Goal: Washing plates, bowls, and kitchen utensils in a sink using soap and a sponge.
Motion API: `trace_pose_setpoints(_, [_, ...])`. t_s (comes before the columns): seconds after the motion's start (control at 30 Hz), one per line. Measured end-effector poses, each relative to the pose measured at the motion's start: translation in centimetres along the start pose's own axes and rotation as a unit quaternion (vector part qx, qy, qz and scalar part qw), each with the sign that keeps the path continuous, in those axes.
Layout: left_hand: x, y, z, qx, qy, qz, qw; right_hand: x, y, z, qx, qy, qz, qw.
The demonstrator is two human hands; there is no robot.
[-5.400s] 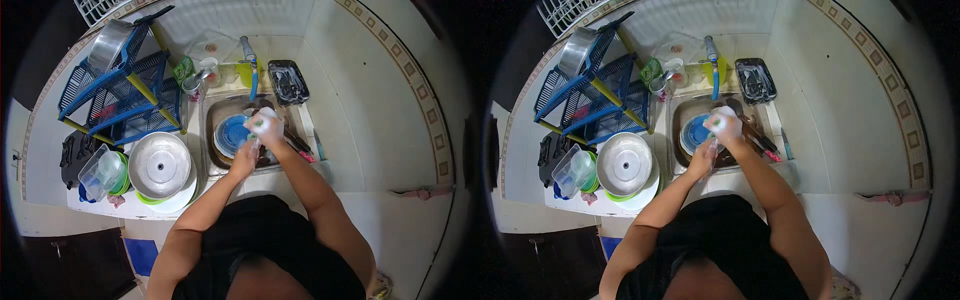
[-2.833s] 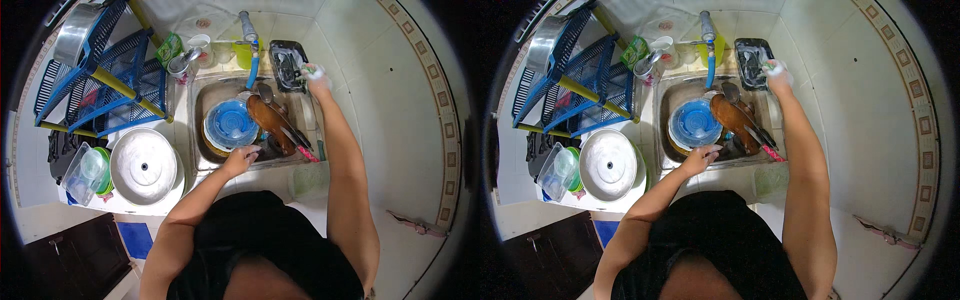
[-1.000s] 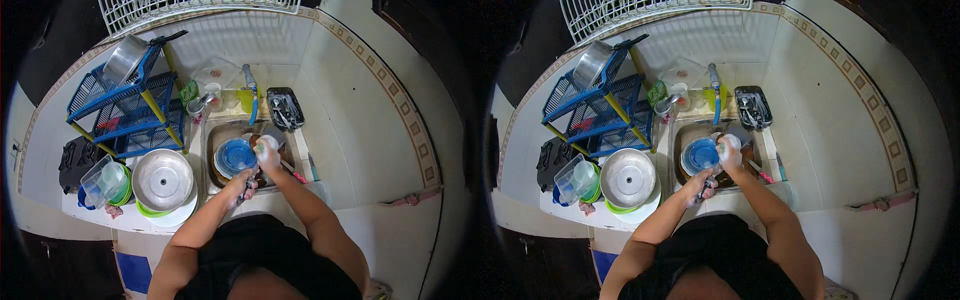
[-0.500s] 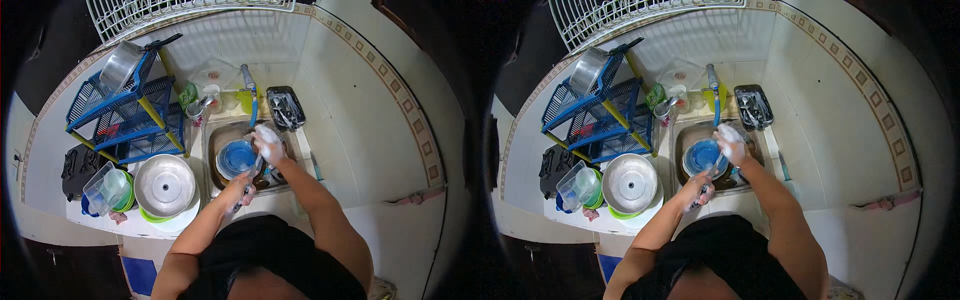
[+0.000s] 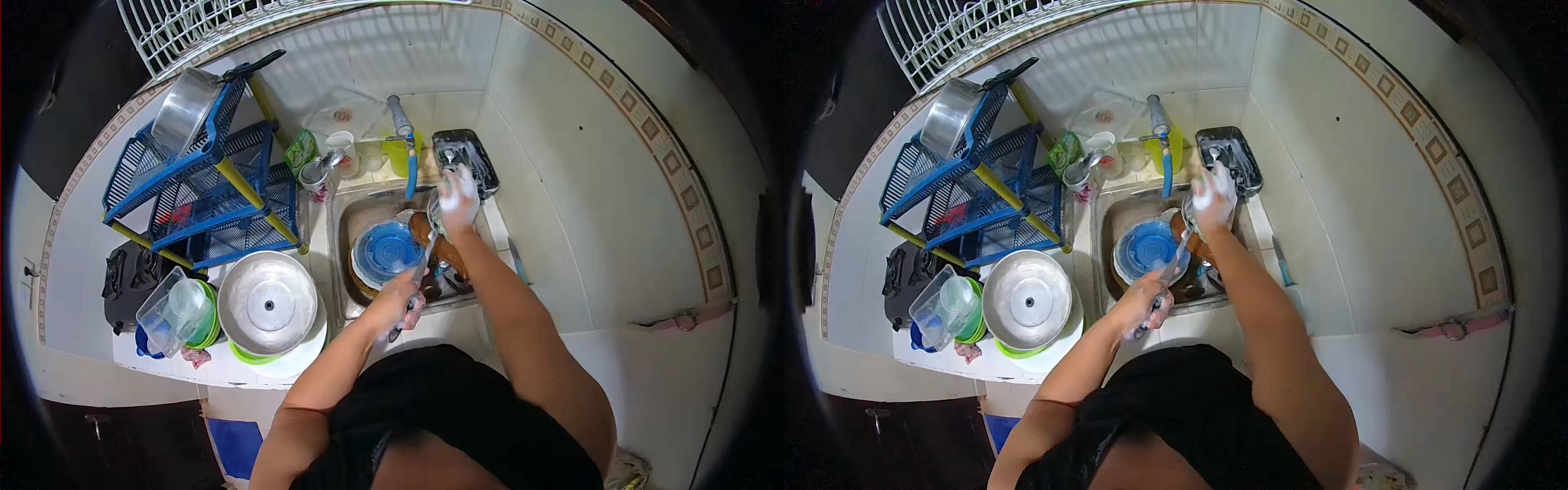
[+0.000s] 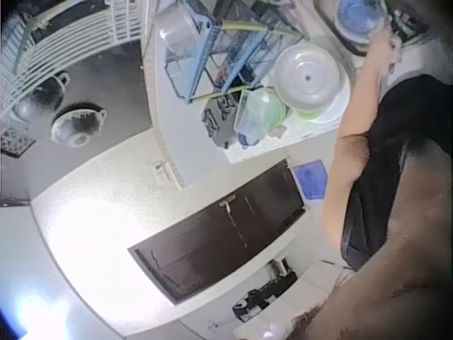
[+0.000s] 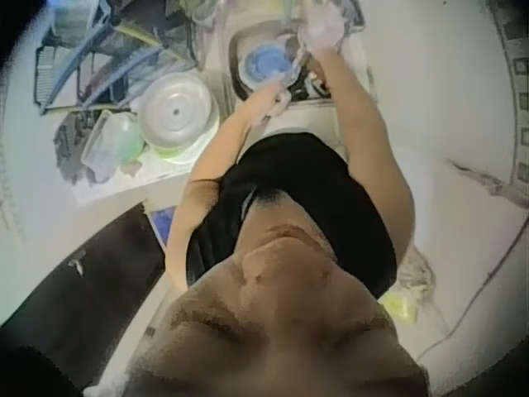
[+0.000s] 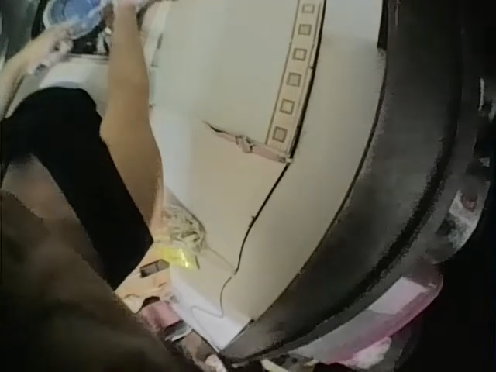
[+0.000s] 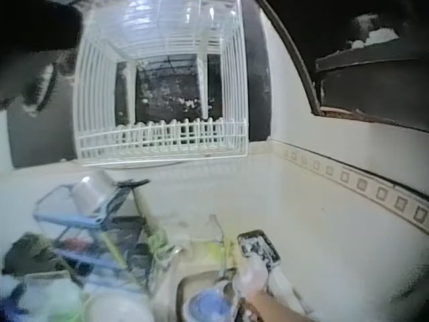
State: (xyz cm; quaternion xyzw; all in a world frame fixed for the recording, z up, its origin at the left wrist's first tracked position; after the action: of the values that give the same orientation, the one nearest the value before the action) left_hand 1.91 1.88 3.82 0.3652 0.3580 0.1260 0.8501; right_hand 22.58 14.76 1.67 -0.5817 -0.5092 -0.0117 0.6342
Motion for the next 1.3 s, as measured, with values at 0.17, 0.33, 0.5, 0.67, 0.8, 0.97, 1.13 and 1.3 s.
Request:
trace_pose_setpoints(0.17, [2.2, -0.5, -1.4, 0.055, 0.019, 0.044, 0.997, -5.6, -4.2, 1.3, -0.136, -0.054, -0.087, 0.985])
trace_pose_setpoints(0.33, [4.0, -1.3, -4.3, 0.133, 0.091, 0.117, 0.98, -13.0, -5.8, 1.7, 0.118, -0.297, 0.141, 0.937])
trace_pose_setpoints(0.5, [4.1, -1.0, -5.2, 0.547, 0.201, 0.474, 0.66, -16.3, -4.9, 2.0, 0.278, -0.166, 0.239, 0.915])
trace_pose_setpoints(0.67, [4.2, -1.2, -4.1, 0.528, 0.222, 0.343, 0.745, -9.5, -5.4, -1.0, -0.069, -0.016, 0.235, 0.969])
trace_pose_setpoints(0.8, [5.0, -1.9, -4.8, 0.304, 0.176, 0.204, 0.914, -9.9, -4.0, 0.1, -0.128, -0.077, 0.264, 0.953])
trace_pose_setpoints(0.97, [5.3, -2.8, -6.7, 0.226, 0.138, 0.176, 0.948, -13.0, -8.3, -0.3, -0.128, -0.227, 0.018, 0.965])
trace_pose_setpoints(1.13, [4.5, -2.7, -6.6, 0.341, 0.159, 0.284, 0.882, -11.4, -10.8, -0.8, -0.139, -0.113, -0.125, 0.976])
trace_pose_setpoints(1.3, [2.1, -1.7, -4.6, 0.449, 0.18, 0.373, 0.792, -4.4, -9.6, -1.2, -0.262, -0.1, -0.091, 0.956])
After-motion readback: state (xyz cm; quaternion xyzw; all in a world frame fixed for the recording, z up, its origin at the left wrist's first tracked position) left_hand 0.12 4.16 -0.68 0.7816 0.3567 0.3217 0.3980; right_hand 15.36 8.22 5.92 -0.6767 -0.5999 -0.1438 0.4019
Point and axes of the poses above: each hand's wrist, its own x-axis towards the middle knuckle, its own z-axis out of the palm, y = z × x, the point moved 6 cm from there along x, towards the middle knuckle, and after that the axes turned 2 degrees about x, right-handed, at the moved point
